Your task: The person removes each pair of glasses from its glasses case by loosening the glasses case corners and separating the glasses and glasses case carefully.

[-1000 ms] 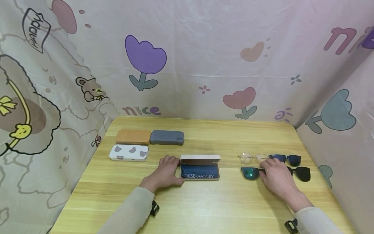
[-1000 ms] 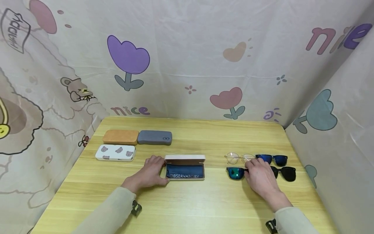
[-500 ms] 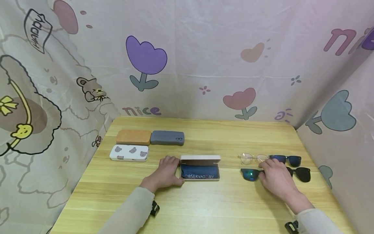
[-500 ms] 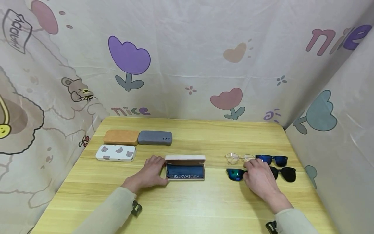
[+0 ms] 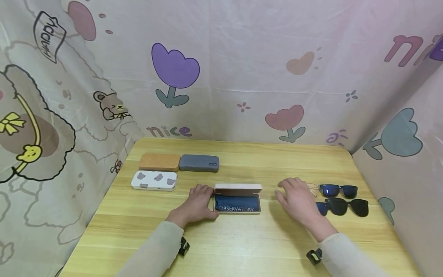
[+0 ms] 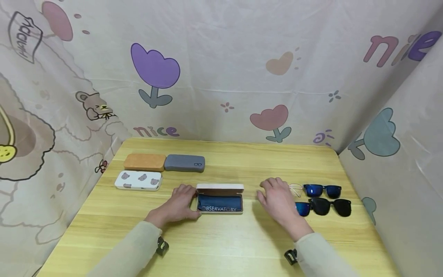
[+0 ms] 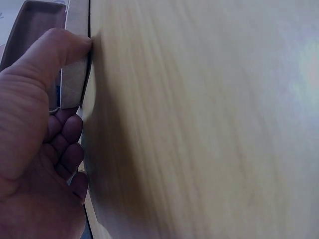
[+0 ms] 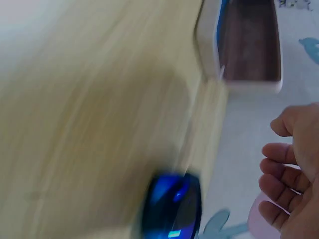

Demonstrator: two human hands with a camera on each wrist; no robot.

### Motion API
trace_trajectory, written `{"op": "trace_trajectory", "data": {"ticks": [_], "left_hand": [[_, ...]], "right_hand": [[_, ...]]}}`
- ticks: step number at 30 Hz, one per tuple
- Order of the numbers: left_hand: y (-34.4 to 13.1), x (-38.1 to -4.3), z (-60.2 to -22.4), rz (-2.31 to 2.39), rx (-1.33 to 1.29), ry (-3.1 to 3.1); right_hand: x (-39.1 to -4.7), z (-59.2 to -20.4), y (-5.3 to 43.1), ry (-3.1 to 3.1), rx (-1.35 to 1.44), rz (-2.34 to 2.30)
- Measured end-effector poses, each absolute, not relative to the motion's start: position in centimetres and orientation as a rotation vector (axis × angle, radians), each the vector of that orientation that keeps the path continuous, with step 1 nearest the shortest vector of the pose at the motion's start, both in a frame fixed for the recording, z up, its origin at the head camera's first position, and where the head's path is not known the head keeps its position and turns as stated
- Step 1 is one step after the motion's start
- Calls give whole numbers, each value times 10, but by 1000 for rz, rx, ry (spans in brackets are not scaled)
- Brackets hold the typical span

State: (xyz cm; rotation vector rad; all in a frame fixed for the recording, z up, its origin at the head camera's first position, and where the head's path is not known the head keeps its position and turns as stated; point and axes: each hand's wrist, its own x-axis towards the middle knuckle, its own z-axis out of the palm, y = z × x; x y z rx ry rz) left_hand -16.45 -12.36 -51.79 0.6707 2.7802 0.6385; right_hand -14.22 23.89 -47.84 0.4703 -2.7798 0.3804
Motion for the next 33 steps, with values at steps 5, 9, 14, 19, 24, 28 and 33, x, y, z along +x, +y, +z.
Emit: {"op": "trace_trajectory", "data": {"ticks": [5,9,14,19,24,28,33], "left_hand": [[-124,-165,-519,625,672,2782],[-123,-165,-520,633,675,2784],[-123,-166,-520,628,675,2793],[-122,-167,-520,621,680,2796],[-123,-167,-519,616,687,2796],[-123,-167,-520,615,678,2798],[-123,-167,-519,624,672,2788]], "right_hand": [[-150,-476,201,-2738,495,488],[-153,-474,179,-2729,465,524],[-153,-474,166,-2750,374,513],[-151,-474,165,-2767,337,518],[-149,-473,165,-2771,344,508],[-147,-472,165,-2763,362,489],[-144,-473,165,-2740,408,449]]}}
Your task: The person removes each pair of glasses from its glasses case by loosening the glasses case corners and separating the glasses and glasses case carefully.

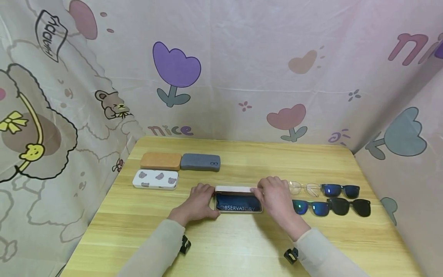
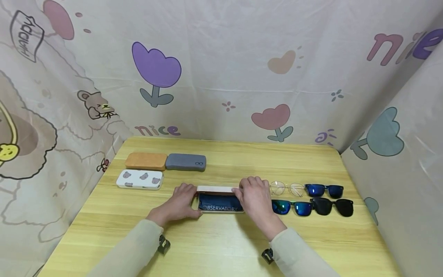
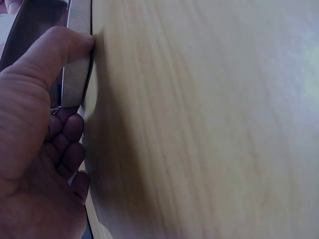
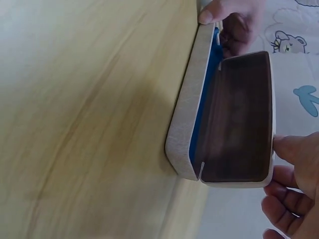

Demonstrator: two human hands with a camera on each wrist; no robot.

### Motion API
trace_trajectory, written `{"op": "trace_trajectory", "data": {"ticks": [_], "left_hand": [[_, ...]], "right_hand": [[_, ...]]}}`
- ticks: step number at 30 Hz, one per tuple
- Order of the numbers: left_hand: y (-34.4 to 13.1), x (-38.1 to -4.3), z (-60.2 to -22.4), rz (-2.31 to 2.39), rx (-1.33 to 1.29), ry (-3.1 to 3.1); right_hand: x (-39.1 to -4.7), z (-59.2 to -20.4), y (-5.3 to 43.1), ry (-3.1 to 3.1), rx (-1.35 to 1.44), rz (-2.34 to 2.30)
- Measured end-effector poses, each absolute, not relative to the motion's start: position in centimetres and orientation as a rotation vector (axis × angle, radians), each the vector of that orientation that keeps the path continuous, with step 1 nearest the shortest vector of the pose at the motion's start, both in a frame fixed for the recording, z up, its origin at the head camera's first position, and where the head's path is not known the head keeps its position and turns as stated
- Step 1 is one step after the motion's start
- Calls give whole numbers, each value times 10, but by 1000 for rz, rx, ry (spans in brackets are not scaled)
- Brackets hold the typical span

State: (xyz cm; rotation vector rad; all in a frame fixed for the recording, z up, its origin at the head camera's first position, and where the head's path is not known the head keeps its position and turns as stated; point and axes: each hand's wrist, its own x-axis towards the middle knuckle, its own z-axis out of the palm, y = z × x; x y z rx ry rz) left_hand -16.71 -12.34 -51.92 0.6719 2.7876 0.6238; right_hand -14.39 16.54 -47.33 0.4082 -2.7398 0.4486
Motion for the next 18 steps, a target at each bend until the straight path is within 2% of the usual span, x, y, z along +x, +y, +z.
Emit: {"op": "trace_trajectory", "data": {"ticks": [18], "left_hand": [[-123,-169,-518,627,649,2776]], "right_hand": [[-138,-479,167,-2672,460,402]]}}
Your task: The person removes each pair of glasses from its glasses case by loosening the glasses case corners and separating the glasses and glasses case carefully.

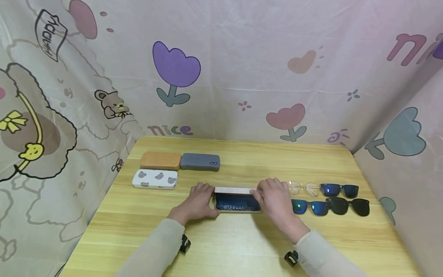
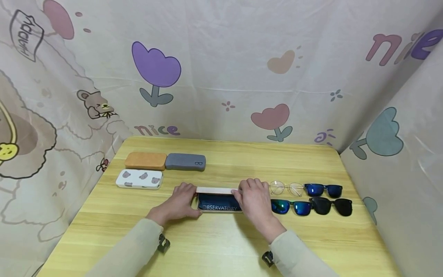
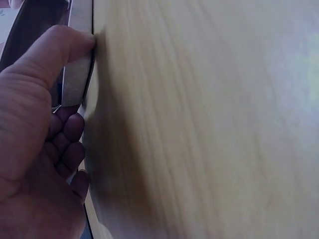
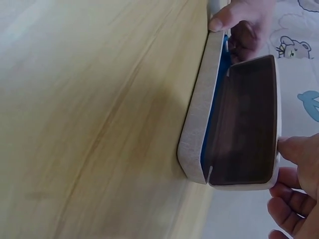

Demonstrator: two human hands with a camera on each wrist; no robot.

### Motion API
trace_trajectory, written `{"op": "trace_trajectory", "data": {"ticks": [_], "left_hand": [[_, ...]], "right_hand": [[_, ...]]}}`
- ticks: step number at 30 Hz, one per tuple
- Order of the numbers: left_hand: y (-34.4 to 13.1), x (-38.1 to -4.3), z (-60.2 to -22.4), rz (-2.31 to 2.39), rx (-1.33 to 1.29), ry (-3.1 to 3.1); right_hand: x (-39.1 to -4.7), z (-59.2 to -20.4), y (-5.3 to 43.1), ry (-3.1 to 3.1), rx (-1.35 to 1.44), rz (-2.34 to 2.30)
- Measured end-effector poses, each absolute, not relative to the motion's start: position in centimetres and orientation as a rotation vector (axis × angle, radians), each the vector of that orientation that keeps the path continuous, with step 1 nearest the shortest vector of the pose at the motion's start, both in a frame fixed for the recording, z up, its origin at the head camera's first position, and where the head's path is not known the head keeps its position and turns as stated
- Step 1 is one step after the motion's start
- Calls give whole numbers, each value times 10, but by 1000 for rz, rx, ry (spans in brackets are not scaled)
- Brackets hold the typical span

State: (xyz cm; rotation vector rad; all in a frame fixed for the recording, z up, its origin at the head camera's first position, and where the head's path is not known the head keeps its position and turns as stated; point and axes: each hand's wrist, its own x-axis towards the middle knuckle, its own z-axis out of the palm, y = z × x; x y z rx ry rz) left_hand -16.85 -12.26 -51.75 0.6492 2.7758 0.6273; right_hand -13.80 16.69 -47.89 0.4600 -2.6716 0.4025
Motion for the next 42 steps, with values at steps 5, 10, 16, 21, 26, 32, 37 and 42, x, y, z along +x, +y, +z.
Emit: {"op": "trace_trajectory", "data": {"ticks": [5,10,16,21,26,32,37,42], "left_hand": [[-123,-169,-517,608,670,2785],[-123,-169,-518,607,694,2795],[-123,-168,-518,616,692,2802],[-123,-168,-517,626,704,2801],[-123,-168,-518,637,708,2802],[-122,-168,-518,632,709,2802],[-123,-168,-519,618,690,2808],[-124,-168,-518,641,664,2787]], "right_hand": [[-136,-481,167,-2683,460,391],[-134,-484,167,-2671,466,383],[-131,-488,169,-2602,503,404],[-130,-495,171,-2510,541,418],[-128,-503,172,-2454,565,427],[-122,-507,175,-2464,585,404],[-116,-510,175,-2533,615,352],[-112,-515,176,-2578,623,343]]}}
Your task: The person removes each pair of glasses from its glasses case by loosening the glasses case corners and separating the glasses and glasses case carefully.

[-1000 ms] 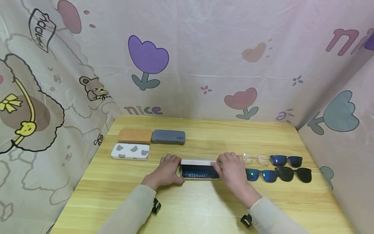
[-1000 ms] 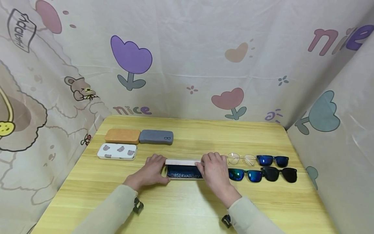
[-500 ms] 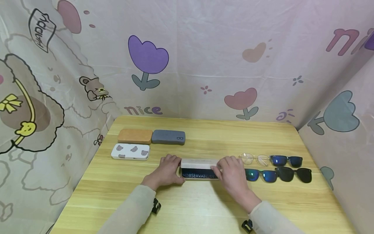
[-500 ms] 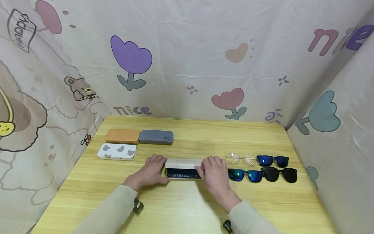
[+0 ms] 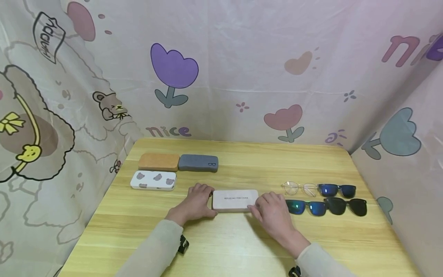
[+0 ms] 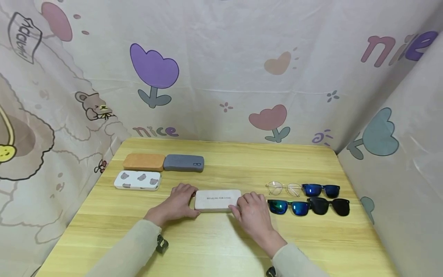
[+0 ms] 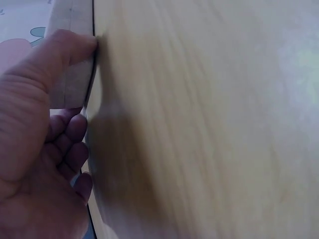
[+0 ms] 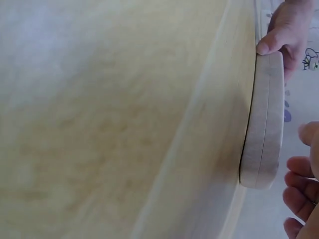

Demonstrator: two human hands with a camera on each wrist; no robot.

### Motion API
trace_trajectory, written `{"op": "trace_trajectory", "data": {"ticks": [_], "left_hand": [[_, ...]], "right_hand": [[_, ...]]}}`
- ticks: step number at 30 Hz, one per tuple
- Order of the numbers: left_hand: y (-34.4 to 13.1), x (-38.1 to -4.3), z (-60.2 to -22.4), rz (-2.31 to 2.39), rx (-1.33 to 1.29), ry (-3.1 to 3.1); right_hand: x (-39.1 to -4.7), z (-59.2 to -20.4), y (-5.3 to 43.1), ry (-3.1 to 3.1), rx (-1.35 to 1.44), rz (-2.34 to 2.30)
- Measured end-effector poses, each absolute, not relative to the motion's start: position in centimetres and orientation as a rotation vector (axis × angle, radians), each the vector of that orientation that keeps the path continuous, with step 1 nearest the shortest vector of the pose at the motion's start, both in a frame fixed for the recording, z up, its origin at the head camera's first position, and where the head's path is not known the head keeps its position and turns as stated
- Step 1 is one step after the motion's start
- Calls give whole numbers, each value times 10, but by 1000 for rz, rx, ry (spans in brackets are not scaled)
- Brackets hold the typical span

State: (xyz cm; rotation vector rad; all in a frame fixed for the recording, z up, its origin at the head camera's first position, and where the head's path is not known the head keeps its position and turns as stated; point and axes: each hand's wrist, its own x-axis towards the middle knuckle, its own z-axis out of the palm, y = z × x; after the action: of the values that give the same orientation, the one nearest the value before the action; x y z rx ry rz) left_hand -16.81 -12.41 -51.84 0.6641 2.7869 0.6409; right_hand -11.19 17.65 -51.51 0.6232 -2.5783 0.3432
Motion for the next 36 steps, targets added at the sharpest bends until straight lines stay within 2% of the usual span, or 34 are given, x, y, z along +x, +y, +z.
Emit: {"op": "trace_trajectory", "data": {"ticks": [10,17,28,36], "left_hand": [[-124,-164,-512,697,628,2770],[-108,-138,-504,694,636,2918],[-79,-90,-502,248,943,3065],[-74,-85,-500,115,835,3030]], "right_hand": [[-109,-522,177,-2626,664,371],[-101,-525,178,-2713,654,360],[-87,-527,174,-2708,696,264],[-85,-525,160,-2725,698,214]]}}
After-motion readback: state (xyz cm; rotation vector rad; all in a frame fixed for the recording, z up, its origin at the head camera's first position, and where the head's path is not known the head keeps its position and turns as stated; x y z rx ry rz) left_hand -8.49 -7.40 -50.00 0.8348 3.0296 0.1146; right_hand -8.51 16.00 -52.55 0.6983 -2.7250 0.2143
